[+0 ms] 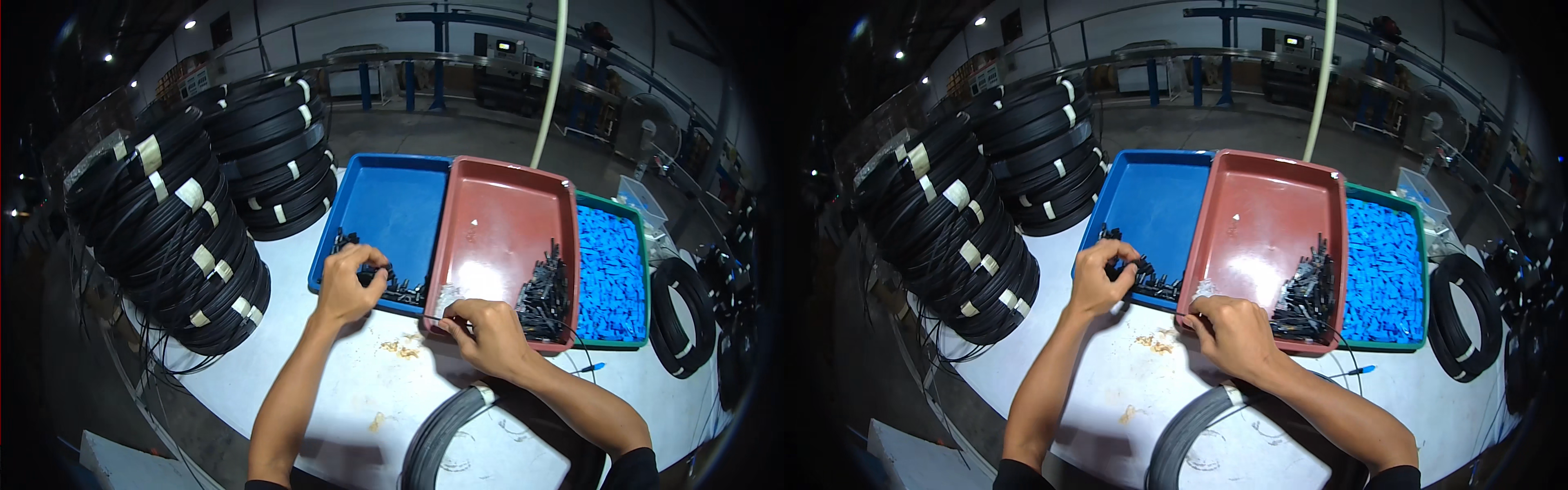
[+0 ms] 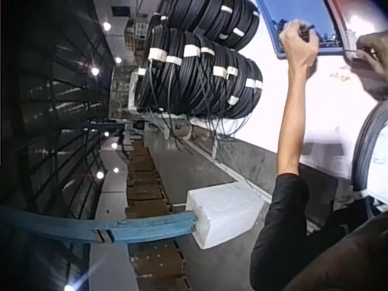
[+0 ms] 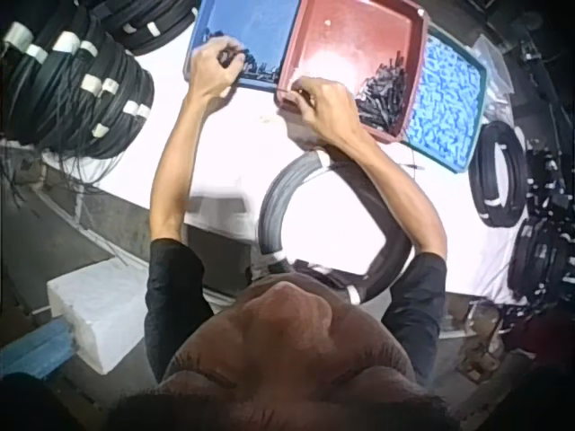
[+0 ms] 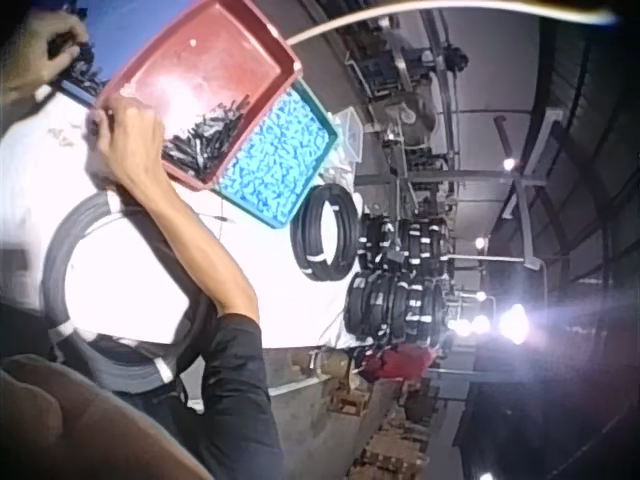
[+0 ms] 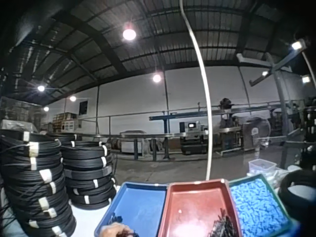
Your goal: The person assembles connectors onto coiled cables by selecting parts from trays and attaching small components and plastic housings onto the cable ends by hand.
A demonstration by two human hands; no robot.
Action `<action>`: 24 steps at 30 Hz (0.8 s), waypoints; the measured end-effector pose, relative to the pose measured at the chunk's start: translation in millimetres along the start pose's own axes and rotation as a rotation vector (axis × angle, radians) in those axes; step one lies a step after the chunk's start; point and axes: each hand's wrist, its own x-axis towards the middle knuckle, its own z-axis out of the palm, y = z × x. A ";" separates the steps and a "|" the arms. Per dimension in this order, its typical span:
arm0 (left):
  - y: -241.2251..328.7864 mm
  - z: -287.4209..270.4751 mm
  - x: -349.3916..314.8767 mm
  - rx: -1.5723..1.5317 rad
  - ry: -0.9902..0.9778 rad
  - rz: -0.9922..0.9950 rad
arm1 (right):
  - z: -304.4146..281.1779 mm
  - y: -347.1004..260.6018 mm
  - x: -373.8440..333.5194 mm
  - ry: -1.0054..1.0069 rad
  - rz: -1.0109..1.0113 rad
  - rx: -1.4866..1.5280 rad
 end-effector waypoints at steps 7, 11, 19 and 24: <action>80.1 58.7 -33.5 -0.699 -0.134 -0.273 | -67.7 8.2 -54.8 -0.005 0.199 0.169; 123.1 83.2 -40.2 -0.933 -0.204 -0.258 | -94.2 20.4 -91.9 0.092 0.226 0.169; 147.8 115.2 -31.9 -0.950 -0.316 -0.330 | -99.7 41.6 -137.4 0.353 0.371 0.336; 158.9 127.0 -28.8 -0.893 -0.416 -0.242 | -97.0 61.1 -154.5 0.358 0.324 0.247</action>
